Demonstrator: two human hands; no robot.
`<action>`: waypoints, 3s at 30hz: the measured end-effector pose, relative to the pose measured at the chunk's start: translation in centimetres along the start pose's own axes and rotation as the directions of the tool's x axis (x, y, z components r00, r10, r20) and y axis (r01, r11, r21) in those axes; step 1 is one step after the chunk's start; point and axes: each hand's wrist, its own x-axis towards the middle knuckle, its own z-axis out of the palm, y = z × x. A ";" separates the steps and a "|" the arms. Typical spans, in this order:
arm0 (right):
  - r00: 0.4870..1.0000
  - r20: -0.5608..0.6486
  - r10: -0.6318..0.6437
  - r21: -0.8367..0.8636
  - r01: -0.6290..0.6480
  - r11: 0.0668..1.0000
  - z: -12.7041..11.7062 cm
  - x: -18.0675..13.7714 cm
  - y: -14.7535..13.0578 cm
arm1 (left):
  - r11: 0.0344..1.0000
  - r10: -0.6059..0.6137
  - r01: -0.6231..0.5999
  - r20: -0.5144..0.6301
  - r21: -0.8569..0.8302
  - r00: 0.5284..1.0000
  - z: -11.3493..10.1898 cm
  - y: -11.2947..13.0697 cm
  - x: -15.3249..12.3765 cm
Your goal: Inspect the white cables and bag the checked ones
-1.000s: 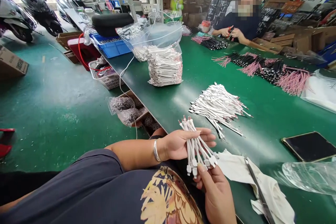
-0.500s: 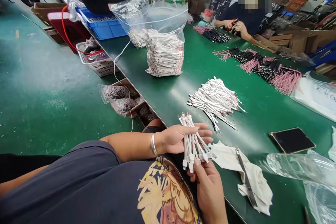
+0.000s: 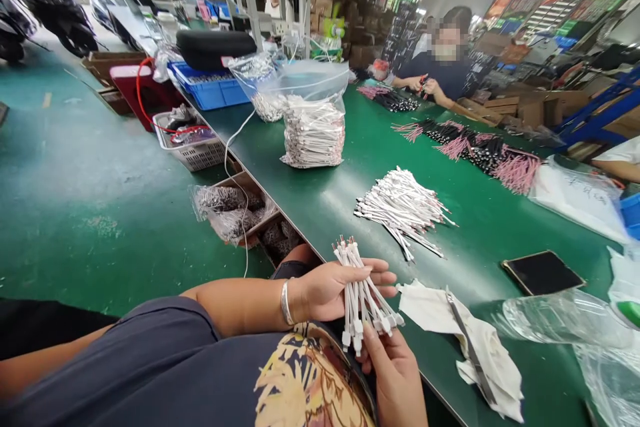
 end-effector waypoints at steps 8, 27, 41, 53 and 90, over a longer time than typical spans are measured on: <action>0.995 -0.051 -0.082 0.034 0.084 0.996 0.2 -0.5 0.9 | 0.997 -0.002 0.008 -0.086 0.078 0.996 0.8 -0.8 -1.3; 0.997 0.065 -0.048 0.123 0.039 0.992 -0.5 -2.2 2.0 | 0.992 -0.022 0.040 -0.146 0.122 0.989 0.5 0.2 -1.5; 0.987 0.159 -0.038 0.072 0.027 0.997 -0.1 -1.2 1.0 | 0.208 0.975 -0.883 -0.159 0.421 0.154 6.2 26.1 -9.3; 0.974 0.223 0.049 0.033 -0.057 0.998 0.2 -1.2 0.7 | 0.992 -0.062 0.071 -0.085 0.108 0.994 0.2 -0.2 -1.1; 0.963 0.112 0.244 0.026 -0.248 0.968 2.1 0.0 0.3 | 0.999 -0.011 0.010 -0.026 -0.038 1.000 -3.9 0.8 -1.2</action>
